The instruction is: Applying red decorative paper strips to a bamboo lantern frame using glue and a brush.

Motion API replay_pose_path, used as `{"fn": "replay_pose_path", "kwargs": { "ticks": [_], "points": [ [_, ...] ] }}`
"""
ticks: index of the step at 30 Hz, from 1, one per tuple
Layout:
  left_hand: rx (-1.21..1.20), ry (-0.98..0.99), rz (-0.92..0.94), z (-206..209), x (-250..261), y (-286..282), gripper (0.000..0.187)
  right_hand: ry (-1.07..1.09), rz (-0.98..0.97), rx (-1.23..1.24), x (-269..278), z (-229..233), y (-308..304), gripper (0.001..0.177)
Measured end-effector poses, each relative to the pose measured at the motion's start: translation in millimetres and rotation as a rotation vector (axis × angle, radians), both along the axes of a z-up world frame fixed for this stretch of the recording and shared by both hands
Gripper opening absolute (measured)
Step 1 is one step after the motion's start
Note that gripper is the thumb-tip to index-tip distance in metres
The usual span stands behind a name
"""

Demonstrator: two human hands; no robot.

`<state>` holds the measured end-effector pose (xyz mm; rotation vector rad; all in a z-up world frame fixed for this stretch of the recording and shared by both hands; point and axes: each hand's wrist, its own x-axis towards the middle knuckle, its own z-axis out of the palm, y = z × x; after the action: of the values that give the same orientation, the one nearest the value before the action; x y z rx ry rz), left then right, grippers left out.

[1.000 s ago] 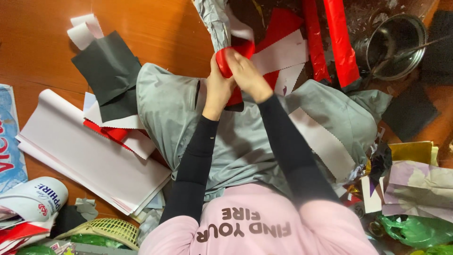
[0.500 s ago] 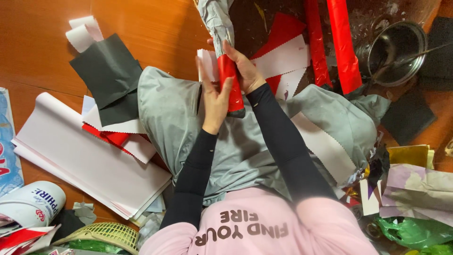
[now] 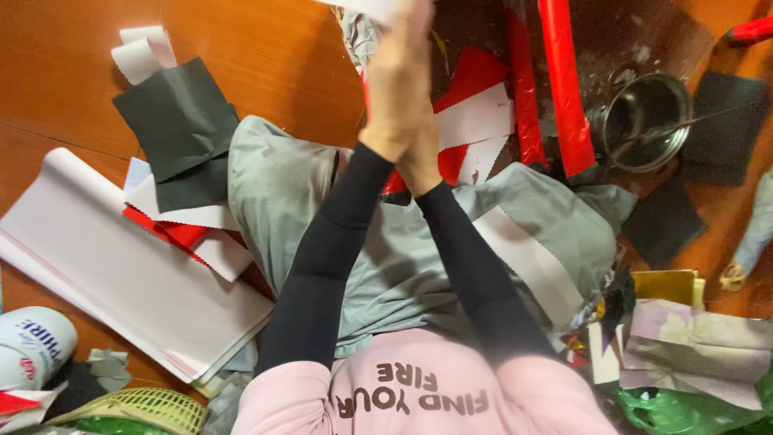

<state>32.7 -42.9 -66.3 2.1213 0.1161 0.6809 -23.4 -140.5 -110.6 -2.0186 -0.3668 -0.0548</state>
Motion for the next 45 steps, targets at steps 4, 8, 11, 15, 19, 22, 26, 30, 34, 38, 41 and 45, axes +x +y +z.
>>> {"fn": "replay_pose_path", "kwargs": {
  "ticks": [4, 8, 11, 15, 19, 22, 26, 30, 34, 38, 41, 45],
  "points": [
    [-0.154, 0.068, -0.184, 56.3, -25.6, -3.0, 0.073, 0.276, -0.085, 0.348, 10.5, -0.5, -9.3, 0.023],
    [-0.398, 0.073, -0.126, 13.0, -62.1, 22.7, 0.091, 0.569, -0.175, 0.777, 15.8, 4.3, -6.8, 0.017],
    [-0.434, 0.155, -0.051, -41.7, -72.5, 28.9, 0.091, 0.718, -0.268, 0.933, 21.4, 34.9, 3.1, 0.013],
    [-1.072, 0.495, -0.188, -9.2, -69.9, 25.3, 0.081, 0.737, -0.307, 0.846, 32.5, 55.0, -7.4, 0.017],
    [-1.037, 0.534, -0.100, 1.1, -74.8, 21.9, 0.087, 0.739, -0.261, 0.717, 55.3, 15.3, -44.6, 0.021],
    [-0.920, 0.521, -0.073, -10.5, -73.8, 17.3, 0.089, 0.728, -0.357, 0.396, 55.9, -26.4, -65.6, 0.028],
    [-0.701, 0.600, 0.008, -20.7, -73.7, 14.9, 0.099, 0.246, -0.259, -0.006, 34.6, 26.4, -29.0, 0.032],
    [-0.242, 0.323, -0.051, -32.4, -81.4, 16.0, 0.111, 0.495, 0.078, -0.127, 57.4, 23.6, 19.9, 0.058],
    [-0.486, 0.693, -0.135, 8.6, -74.0, 34.9, 0.122, 0.705, 0.143, 0.150, 92.9, -14.1, 27.9, 0.067],
    [-0.629, 0.622, -0.249, 12.2, -76.9, 37.1, 0.124, 1.136, 0.314, 0.958, 85.5, -22.7, 31.1, 0.065],
    [-0.383, 0.461, -0.092, 10.9, -71.4, 39.1, 0.117, 1.225, 0.359, 1.207, 77.9, -21.0, 41.8, 0.061],
    [0.093, 0.305, 0.164, -4.7, -38.8, 44.9, 0.102, 1.238, 0.308, 1.271, 73.6, -28.0, 42.7, 0.060]
  ]
}}
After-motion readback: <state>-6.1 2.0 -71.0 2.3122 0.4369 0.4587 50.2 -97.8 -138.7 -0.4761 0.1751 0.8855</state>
